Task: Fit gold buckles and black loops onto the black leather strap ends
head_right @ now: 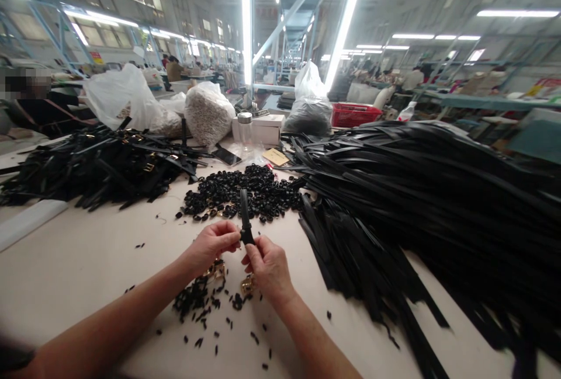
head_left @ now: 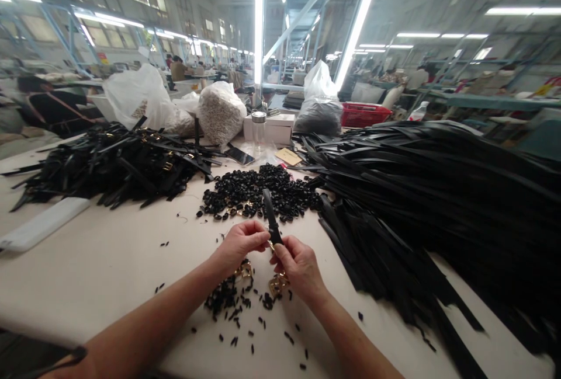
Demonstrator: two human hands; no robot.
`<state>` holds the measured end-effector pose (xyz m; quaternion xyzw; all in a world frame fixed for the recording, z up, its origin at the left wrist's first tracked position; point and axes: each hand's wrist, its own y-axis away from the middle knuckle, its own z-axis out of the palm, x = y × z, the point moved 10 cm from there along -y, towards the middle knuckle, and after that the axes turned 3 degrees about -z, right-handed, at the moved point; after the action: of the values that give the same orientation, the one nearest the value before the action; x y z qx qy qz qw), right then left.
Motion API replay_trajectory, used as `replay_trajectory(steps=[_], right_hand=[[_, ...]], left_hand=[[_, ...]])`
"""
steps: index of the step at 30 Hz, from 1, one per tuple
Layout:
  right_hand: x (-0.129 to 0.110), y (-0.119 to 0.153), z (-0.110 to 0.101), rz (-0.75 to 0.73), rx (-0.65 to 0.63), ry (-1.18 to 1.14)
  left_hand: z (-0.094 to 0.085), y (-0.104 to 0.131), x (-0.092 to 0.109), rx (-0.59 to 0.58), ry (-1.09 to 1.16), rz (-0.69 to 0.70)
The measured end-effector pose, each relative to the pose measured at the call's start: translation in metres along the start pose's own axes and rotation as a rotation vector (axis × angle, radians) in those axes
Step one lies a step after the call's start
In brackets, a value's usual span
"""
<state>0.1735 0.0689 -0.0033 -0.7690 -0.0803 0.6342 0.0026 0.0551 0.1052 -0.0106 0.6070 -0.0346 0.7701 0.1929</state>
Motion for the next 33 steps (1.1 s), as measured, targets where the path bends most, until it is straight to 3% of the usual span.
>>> replay_trajectory(steps=[7,15,20,24,29,33], right_hand=[[-0.003,0.0,0.002,-0.017,-0.082,0.083],[0.005,-0.001,0.006,0.0,-0.124,0.055],[-0.016,0.001,0.013,-0.07,-0.186,-0.023],[-0.012,-0.001,0.003,-0.027,-0.066,-0.029],[-0.006,-0.003,-0.006,-0.034,0.012,-0.065],[-0.01,-0.002,-0.008,-0.034,0.019,-0.062]], left_hand=[[-0.003,-0.001,0.01,-0.015,-0.143,0.06],[0.01,-0.001,-0.005,-0.127,-0.203,0.057],[0.009,0.005,0.022,-0.034,-0.479,0.274],[0.016,0.01,0.028,-0.038,-0.578,0.356],[0.019,0.008,0.011,-0.105,-0.261,0.183],[0.009,0.003,-0.003,-0.049,-0.034,-0.008]])
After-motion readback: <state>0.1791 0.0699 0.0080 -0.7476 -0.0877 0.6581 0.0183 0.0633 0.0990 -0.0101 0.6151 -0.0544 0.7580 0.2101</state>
